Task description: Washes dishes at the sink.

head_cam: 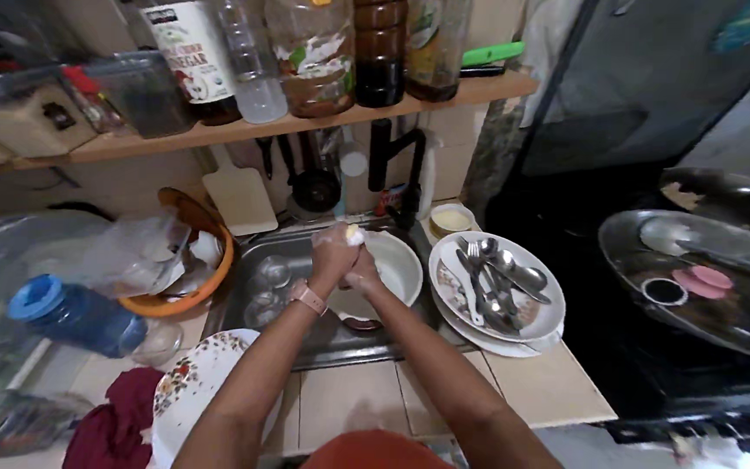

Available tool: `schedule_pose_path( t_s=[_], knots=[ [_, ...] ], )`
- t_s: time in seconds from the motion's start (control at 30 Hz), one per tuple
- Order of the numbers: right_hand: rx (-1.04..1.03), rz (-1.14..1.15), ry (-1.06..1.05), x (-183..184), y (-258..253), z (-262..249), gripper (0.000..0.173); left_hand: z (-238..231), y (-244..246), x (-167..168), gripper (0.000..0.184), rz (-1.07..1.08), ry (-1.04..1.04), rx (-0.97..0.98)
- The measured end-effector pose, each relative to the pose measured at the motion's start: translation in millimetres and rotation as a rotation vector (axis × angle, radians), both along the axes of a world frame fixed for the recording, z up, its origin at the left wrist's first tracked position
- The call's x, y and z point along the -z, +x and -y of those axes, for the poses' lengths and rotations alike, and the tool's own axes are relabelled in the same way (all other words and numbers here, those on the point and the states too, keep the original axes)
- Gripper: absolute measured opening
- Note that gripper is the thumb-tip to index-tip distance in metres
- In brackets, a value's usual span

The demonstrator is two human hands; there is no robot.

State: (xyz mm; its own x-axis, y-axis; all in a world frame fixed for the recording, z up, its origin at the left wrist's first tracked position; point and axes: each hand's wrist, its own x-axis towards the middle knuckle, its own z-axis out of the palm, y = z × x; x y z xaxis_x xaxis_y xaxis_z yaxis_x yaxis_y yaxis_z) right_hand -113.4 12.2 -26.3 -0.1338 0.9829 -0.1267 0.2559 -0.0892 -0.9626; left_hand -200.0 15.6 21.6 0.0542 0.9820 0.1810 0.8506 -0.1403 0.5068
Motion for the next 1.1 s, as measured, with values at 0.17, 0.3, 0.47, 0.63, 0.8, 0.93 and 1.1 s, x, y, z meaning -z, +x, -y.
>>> schedule_pose_path(
  t_s=[0.17, 0.3, 0.47, 0.63, 0.8, 0.93, 1.1],
  knots=[
    [-0.463, -1.132, -0.282, 29, -10, -9, 0.026, -9, -50, 33, 0.032, 0.745, 0.048, 0.013],
    [-0.413, -0.866, -0.301, 34, -20, -19, 0.026, -15, -62, 38, 0.037, 0.625, 0.035, -0.032],
    [-0.206, 0.118, -0.078, 31, -44, -21, 0.051, -19, -32, 24, 0.036, -0.121, -0.250, -0.199],
    [-0.248, -0.583, -0.324, 58, -24, -24, 0.028, -33, -62, 67, 0.035, 0.559, -0.141, -0.154],
    [0.042, -0.455, -0.267, 53, -32, -30, 0.041, -34, -41, 106, 0.056, 0.947, -0.001, -0.280],
    [0.264, -0.221, 0.063, 83, -45, -38, 0.063, -23, -23, 117, 0.044, 1.036, -0.075, -0.347],
    [0.258, 0.021, 0.282, 90, -51, -47, 0.082, -28, -38, 115, 0.022, 1.207, -0.499, -0.439]
  ],
)
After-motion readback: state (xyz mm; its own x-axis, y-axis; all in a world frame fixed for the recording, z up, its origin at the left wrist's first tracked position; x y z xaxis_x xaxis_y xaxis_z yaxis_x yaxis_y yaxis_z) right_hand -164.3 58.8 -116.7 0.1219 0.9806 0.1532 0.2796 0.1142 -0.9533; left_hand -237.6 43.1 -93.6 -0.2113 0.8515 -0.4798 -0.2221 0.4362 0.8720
